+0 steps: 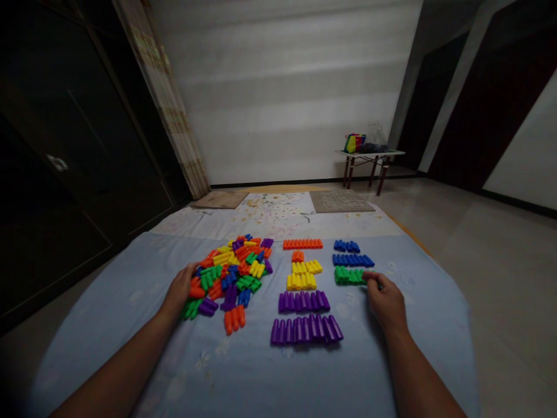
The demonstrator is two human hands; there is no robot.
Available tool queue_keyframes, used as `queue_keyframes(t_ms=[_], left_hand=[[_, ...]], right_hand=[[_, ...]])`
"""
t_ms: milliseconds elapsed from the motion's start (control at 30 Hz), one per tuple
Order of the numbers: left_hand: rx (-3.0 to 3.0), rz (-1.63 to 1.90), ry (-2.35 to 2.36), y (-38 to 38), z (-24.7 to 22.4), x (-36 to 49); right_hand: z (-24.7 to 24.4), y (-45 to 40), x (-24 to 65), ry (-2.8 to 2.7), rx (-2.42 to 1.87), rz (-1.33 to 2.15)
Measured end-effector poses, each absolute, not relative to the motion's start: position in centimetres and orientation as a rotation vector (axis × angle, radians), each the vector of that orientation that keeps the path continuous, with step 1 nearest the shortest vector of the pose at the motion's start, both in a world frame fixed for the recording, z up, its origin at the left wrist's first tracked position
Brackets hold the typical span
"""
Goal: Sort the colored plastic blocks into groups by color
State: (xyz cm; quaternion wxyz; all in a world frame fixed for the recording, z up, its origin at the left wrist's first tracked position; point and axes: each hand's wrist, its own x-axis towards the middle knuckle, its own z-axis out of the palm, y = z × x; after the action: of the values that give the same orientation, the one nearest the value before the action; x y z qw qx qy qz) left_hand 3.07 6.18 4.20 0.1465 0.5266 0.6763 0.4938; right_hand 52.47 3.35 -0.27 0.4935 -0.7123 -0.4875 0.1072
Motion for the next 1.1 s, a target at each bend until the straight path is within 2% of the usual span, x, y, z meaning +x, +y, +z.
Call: queue_keyframes(t_ms=[167,367,700,900,1100], left_hand=[[1.798,1.285,2.007,5.3,5.5,5.9],[2.454,0.655,1.917,3.8,6.2,9.6],[2.409,0.361,2.003,3.8,6.7,9.1],[2.42,0.425,2.085,4.5,6.5,8.9],[2.499,0.768,1.975,3.0,6.8,11.2]], right_hand=[[-0.5,3.5,52.5,-1.189,-1.717,0.283],[-0.7,3.5,52.7,-1.209,-1.708,0.262],[-0.5,3.5,52.5,-1.184,-1.7,0.275],[-0.2,3.5,52.3,-1.182,-1.673,0.29],[-0.5,3.8,52.3,-1.163,-1.648,0.301]])
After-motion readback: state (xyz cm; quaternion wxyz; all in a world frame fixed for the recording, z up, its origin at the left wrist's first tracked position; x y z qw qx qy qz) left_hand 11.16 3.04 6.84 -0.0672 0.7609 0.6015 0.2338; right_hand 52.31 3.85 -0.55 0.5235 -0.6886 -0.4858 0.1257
